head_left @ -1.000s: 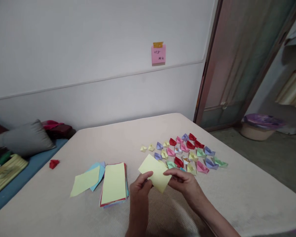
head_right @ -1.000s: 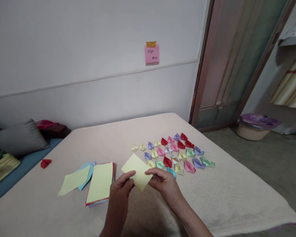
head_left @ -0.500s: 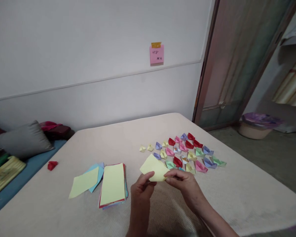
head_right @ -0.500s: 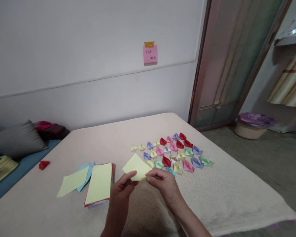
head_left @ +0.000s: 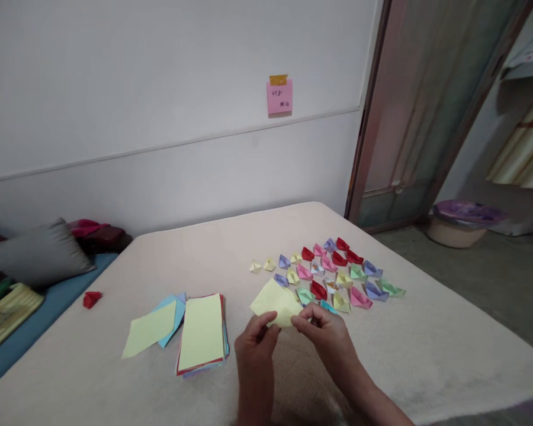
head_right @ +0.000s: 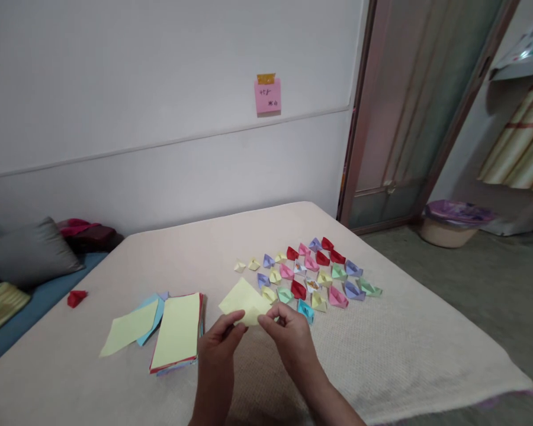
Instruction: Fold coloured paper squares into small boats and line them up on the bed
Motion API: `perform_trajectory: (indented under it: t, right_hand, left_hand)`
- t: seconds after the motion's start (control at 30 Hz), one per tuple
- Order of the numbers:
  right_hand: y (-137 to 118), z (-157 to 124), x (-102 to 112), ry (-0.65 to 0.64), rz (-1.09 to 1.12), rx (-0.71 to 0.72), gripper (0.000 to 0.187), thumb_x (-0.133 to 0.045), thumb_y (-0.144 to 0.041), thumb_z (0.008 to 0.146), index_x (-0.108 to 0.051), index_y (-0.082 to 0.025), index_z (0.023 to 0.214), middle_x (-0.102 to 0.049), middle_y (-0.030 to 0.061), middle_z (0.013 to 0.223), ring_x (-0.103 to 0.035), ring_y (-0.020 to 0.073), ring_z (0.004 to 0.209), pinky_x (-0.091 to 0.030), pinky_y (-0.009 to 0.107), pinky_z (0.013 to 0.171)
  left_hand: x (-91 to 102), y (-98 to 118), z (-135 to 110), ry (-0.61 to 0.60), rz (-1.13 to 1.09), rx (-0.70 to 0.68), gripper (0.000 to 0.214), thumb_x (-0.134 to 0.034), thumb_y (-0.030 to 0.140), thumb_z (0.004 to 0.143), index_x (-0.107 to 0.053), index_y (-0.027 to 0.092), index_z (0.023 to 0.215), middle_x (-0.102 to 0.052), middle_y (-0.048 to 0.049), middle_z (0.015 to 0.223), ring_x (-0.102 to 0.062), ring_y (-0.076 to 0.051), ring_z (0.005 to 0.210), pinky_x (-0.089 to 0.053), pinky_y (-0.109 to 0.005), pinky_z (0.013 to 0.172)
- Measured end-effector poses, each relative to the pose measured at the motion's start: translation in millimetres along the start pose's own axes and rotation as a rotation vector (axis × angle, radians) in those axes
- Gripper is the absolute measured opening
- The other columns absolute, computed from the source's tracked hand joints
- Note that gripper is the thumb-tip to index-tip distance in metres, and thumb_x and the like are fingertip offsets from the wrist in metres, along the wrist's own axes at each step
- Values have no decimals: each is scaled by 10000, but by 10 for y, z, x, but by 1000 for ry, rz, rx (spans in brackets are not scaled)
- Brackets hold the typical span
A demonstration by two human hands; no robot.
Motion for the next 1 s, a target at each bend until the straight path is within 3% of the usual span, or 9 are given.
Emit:
perform_trajectory:
  t: [0.33,0.53,0.67,0.8,0.9,1.0]
  right_hand:
    - [-48,-44,21,71,-135,33,248,-649,-322,661,-489,-210,509,-335,-74,448,-301,108,448,-237,238,447]
    - [-59,-52,39,111,-230,84,248,-646,-286,673,-471,-210,515,-360,-71,458,-331,109,449,-262,237,453]
    - [-28,-56,42,154,-55,40,213,-700,-252,626,-502,-224,698,-386,-94,473,-373,110,455,-288,219,452]
    - [27,-73,-137,-8,352,-103,402,-721,-221,588,-501,-217,924,-620,-31,662,-545,151,581,-415,240,536]
    - [11,-114,-270,-127,369,-121,266,-702,-179,585,-576,-175,819,-620,-17,662,-536,148,592,-409,242,541]
    - [9,-147,-304,-126,255,-126,100,-660,-193,635,-567,-165,613,-503,-54,509,-415,108,487,-329,234,467]
  left_hand:
    - [-30,22,-32,73,-70,51,218,-726,222,626,-730,160,835,-484,54,524,-445,-100,520,-368,-217,514]
    - [-54,5,-51,45,-69,44,160,-701,203,644,-718,173,800,-594,24,612,-506,-124,592,-398,-229,573]
    - [-58,-111,-43,91,-100,108,158,-709,199,626,-708,167,780,-563,39,574,-486,-108,561,-374,-217,548]
    - [-61,-167,-27,145,-240,187,198,-738,204,574,-707,167,766,-526,54,521,-504,-110,528,-390,-228,546]
    - [-77,-145,-31,125,-274,181,196,-733,208,588,-703,168,777,-565,39,555,-555,-132,583,-414,-236,575]
    - [-92,-133,-53,92,-207,142,186,-718,207,621,-694,161,800,-592,30,584,-559,-137,605,-420,-239,593]
Point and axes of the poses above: each hand's wrist, its own z-axis towards the middle knuckle, its own x-axis out of the back of the hand, y = z × x, the point moved 5 cm from there along z, towards the middle knuckle
